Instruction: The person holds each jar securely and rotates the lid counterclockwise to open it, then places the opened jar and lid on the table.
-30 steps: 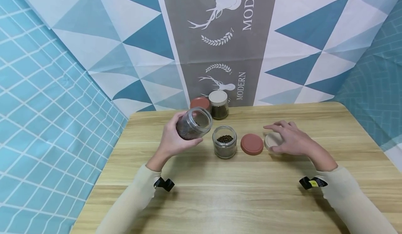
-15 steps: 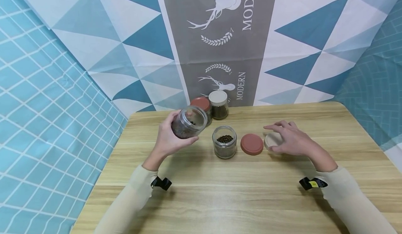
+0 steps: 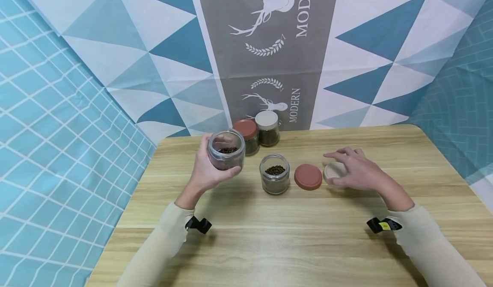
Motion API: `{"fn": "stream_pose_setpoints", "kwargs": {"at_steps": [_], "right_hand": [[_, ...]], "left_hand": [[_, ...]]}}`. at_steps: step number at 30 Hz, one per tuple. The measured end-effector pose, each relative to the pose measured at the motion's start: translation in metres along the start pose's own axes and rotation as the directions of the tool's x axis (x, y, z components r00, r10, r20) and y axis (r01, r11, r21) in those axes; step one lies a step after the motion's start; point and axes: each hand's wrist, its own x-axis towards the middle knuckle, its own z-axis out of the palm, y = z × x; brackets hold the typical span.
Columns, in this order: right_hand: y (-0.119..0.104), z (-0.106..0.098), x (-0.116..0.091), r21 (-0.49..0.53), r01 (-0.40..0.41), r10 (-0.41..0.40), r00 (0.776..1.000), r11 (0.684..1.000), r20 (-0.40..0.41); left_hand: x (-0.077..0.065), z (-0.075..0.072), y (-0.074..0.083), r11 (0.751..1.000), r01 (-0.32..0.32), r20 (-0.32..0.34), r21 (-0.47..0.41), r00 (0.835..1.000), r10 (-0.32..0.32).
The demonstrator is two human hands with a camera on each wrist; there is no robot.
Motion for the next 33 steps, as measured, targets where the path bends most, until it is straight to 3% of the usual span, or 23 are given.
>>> {"fn": "stream_pose_setpoints", "kwargs": {"at_steps": [6, 20, 27, 33], "right_hand": [[0.0, -0.001, 0.0, -0.008, 0.003, -0.003, 1.0, 1.0, -0.009], [-0.002, -0.001, 0.001, -0.02, 0.011, -0.011, 1.0, 1.0, -0.022], [-0.004, -0.002, 0.001, -0.026, 0.012, -0.013, 0.999, 1.0, -0.044], [-0.005, -0.002, 0.001, -0.024, 0.014, -0.015, 0.998, 1.0, -0.054]], "left_hand": [[0.003, 0.001, 0.001, 0.991, -0.048, -0.025, -0.121, 0.999, 0.046], [0.003, 0.008, -0.01, 0.977, -0.124, -0.023, -0.175, 0.992, 0.122], [-0.001, 0.013, -0.019, 0.976, -0.094, 0.009, -0.197, 0.995, 0.098], [-0.005, 0.014, -0.025, 0.984, -0.034, 0.036, -0.177, 0.999, 0.041]]}}
